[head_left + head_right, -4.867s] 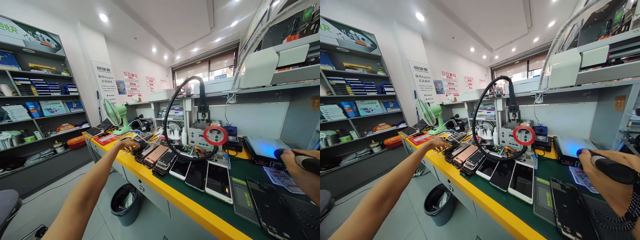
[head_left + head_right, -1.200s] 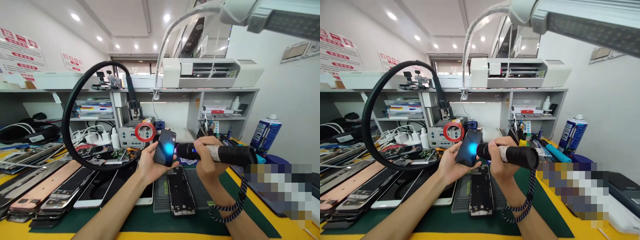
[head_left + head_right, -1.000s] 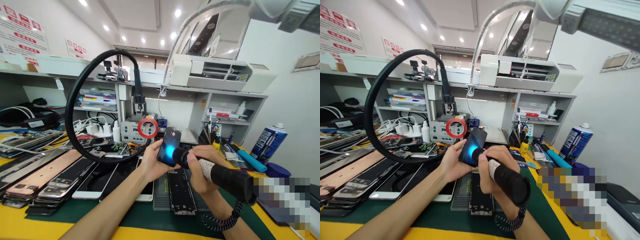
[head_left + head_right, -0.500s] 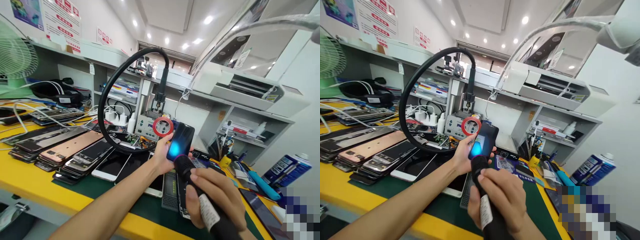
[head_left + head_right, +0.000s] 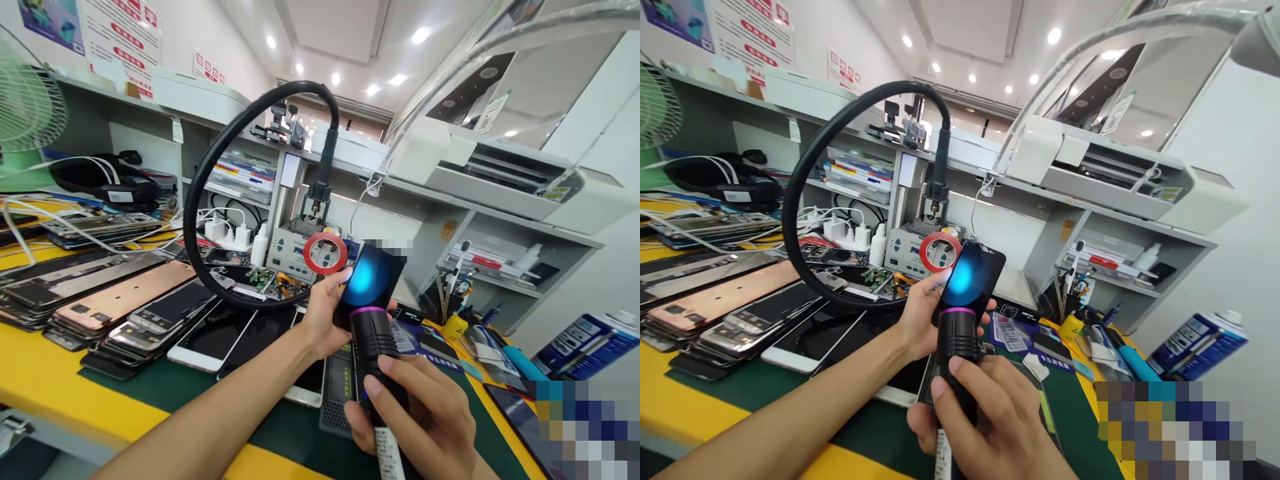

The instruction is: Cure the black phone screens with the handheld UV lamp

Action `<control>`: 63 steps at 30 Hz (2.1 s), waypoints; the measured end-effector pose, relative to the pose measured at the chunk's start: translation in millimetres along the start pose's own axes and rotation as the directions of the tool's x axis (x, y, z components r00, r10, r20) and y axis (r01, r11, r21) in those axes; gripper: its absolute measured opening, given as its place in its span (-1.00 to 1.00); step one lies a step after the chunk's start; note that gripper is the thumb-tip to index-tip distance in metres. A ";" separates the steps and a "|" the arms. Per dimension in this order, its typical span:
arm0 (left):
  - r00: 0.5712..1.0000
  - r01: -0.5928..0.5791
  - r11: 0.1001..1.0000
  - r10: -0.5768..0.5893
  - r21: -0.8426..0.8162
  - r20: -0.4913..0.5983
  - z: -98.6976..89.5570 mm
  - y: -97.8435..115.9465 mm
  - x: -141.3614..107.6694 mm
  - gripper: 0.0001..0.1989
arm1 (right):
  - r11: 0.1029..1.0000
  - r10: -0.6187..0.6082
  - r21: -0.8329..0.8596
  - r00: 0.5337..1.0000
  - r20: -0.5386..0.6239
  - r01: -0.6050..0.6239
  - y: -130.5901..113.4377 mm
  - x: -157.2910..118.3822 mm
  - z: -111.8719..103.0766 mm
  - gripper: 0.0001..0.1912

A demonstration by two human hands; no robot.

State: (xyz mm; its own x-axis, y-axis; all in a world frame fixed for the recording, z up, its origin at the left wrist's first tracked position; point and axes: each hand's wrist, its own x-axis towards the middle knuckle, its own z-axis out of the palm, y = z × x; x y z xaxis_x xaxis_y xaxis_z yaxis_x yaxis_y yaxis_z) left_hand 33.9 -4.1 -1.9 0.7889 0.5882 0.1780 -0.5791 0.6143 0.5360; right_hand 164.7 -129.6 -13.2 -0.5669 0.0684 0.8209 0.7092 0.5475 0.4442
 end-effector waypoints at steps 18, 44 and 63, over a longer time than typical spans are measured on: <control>0.996 -0.031 0.998 0.035 0.054 -0.080 6.8 -9.1 -0.6 -0.43 | 0.994 0.041 -0.093 0.994 -0.105 -0.051 8.1 7.4 -11.8 -0.82; 0.995 -0.097 0.982 0.095 0.165 0.020 -5.4 0.4 1.7 -0.36 | 0.997 0.064 0.057 0.988 -0.140 -0.057 -21.9 17.5 -19.5 -0.93; 0.995 -0.099 0.979 0.095 0.180 0.031 -3.8 0.9 3.5 -0.38 | 0.996 0.088 -0.009 0.980 -0.179 -0.091 -32.4 10.0 -24.8 -0.95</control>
State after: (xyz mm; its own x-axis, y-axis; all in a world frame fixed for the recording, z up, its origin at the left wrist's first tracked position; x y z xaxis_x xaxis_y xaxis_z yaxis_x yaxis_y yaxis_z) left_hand 35.4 0.5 -3.9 0.7364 0.6272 0.2538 -0.6078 0.4486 0.6552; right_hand 146.5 -167.3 -10.5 -0.4185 -0.0338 0.9076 0.7613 0.5319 0.3709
